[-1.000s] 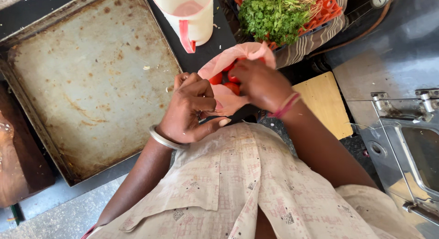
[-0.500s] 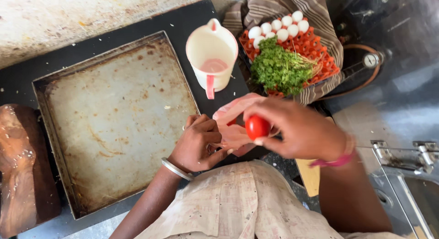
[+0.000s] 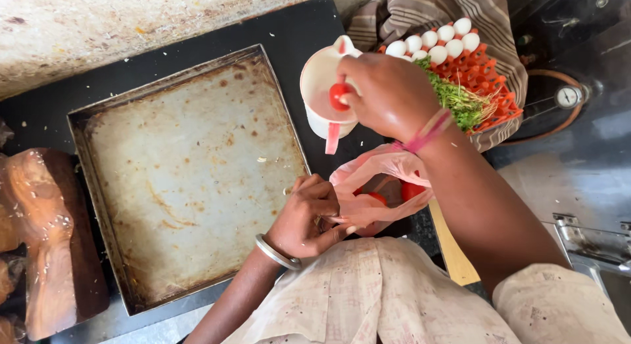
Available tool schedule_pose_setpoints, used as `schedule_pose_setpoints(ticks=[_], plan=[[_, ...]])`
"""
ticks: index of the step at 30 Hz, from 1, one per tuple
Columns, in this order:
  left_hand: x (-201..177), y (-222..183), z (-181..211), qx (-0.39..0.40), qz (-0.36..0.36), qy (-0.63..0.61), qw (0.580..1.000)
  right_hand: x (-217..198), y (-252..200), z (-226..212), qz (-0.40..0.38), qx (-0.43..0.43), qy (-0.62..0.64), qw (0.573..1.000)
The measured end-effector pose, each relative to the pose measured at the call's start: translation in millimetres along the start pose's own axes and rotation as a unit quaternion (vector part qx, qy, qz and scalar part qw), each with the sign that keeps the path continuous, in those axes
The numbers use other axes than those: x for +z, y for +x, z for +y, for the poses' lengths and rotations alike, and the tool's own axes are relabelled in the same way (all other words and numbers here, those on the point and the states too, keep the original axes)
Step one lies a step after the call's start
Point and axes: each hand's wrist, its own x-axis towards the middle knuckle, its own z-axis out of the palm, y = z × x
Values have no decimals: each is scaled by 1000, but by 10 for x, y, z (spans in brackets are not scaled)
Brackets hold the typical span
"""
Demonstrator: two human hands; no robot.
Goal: The person fills a jug with water at a tap, then transfers tomatoes from a plastic bag into the water-filled jug by hand before carrying the jug to a work counter.
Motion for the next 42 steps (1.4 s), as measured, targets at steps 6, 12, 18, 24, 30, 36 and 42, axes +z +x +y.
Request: schedule_pose_setpoints(ticks=[6,12,18,24,30,36,42], plan=[[-62,38,7,48,-13,15,999,-692,-1000,-227,5,124,140,982],[-3,120,58,85,-27,-14,996,160,-1530,-121,-169,58,183,967],[30,102,175,81,-37,1,996,708,-1576,-100,-128,206,109,964],[33,35,171,51,-26,1,998,871,-1517,-97,-45,86,81,992],[74,74,98,77,-21,32,996,914,-1402,-25,-67,42,-44,996],[18,94,40,39,18,39,998,145,-1286,-209,-127,79,103,983],[26,98,-23,30,22,-4,999,-565,-810,-242,37,57,188,980]])
